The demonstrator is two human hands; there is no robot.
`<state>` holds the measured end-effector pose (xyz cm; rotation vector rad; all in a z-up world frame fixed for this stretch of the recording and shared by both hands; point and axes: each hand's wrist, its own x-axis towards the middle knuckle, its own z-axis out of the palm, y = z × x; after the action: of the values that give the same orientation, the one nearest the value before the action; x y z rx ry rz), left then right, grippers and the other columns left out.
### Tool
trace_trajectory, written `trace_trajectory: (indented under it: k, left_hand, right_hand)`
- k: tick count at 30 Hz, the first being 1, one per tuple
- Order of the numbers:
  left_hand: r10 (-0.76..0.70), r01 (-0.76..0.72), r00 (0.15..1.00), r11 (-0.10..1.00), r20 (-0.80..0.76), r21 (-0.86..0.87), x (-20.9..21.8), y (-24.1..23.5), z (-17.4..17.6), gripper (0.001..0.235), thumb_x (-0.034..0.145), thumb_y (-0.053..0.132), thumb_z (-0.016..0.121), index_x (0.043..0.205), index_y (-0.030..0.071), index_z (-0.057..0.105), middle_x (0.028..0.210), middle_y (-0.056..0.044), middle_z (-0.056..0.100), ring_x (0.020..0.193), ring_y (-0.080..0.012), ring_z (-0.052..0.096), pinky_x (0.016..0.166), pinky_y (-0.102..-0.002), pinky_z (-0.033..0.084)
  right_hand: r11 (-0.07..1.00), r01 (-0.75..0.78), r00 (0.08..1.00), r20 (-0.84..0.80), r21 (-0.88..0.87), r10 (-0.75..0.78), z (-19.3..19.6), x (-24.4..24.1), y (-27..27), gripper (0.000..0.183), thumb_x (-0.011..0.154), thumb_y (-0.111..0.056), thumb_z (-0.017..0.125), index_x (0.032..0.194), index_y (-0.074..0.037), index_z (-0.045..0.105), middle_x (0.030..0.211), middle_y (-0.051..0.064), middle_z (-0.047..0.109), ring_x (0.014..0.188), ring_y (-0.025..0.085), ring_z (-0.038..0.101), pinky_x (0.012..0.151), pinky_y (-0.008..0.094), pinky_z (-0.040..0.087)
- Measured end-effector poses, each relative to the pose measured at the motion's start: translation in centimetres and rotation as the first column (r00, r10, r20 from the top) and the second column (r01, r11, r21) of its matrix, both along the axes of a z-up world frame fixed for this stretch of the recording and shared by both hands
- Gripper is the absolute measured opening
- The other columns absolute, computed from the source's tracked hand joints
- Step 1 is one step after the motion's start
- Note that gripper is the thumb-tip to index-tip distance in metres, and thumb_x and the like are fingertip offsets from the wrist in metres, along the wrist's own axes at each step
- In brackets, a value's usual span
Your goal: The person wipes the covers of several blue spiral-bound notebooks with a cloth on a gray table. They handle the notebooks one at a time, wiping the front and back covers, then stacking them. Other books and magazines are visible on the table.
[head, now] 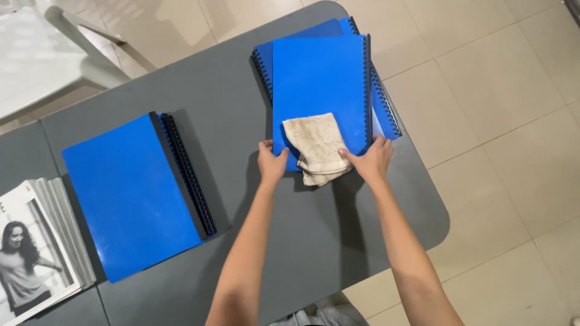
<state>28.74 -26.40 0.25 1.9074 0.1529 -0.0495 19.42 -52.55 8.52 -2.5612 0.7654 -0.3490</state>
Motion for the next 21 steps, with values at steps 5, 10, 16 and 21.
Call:
trace_trajectory:
  k: [5, 10, 16, 21]
  left_hand:
    - [-0.161, 0.131, 0.978, 0.969, -0.136, -0.209, -1.0, 3.4, 1.8, 0.061, 0.076, 0.004, 0.078, 0.127, 0.001, 0.047, 0.113, -0.019, 0.069, 0.101, -0.0247, 0.069, 0.085, -0.036, 0.058]
    - [-0.344, 0.231, 0.91, 0.884, -0.231, -0.406, -4.0, 8.3, 5.7, 0.08, 0.07, -0.001, 0.07, 0.143, 0.01, 0.039, 0.119, -0.012, 0.065, 0.103, -0.0212, 0.067, 0.084, -0.035, 0.058]
    - [-0.397, 0.363, 0.905, 0.908, -0.152, -0.21, -9.9, 14.1, 6.1, 0.083, 0.066, -0.003, 0.073, 0.141, 0.008, 0.037, 0.119, -0.014, 0.065, 0.109, -0.0263, 0.065, 0.092, -0.038, 0.055]
    - [-0.371, 0.365, 0.928, 0.926, -0.043, -0.097, -15.2, 19.8, 4.7, 0.088, 0.066, -0.002, 0.075, 0.144, 0.004, 0.033, 0.121, -0.019, 0.066, 0.114, -0.0311, 0.066, 0.095, -0.039, 0.053]
  right_hand:
    - [0.986, 0.001, 0.999, 0.035, 0.167, -0.007, -2.5, -1.2, 0.4, 0.115, 0.049, -0.054, 0.102, 0.126, 0.013, 0.05, 0.121, 0.028, 0.06, 0.116, 0.041, 0.059, 0.1, 0.048, 0.047]
    - [0.908, -0.038, 0.996, -0.053, 0.417, 0.066, -1.1, -4.4, 3.4, 0.115, 0.044, -0.043, 0.101, 0.131, 0.01, 0.048, 0.125, 0.027, 0.064, 0.116, 0.037, 0.064, 0.1, 0.045, 0.051]
    - [0.809, -0.062, 0.985, -0.092, 0.584, 0.143, -3.2, -10.0, 8.9, 0.115, 0.049, -0.038, 0.101, 0.132, 0.01, 0.039, 0.121, 0.026, 0.065, 0.11, 0.032, 0.067, 0.094, 0.042, 0.055]
    - [0.876, -0.145, 0.987, 0.005, 0.46, 0.161, -3.9, -15.6, 15.4, 0.107, 0.053, -0.039, 0.101, 0.128, 0.008, 0.042, 0.119, 0.028, 0.066, 0.11, 0.036, 0.067, 0.095, 0.045, 0.054]
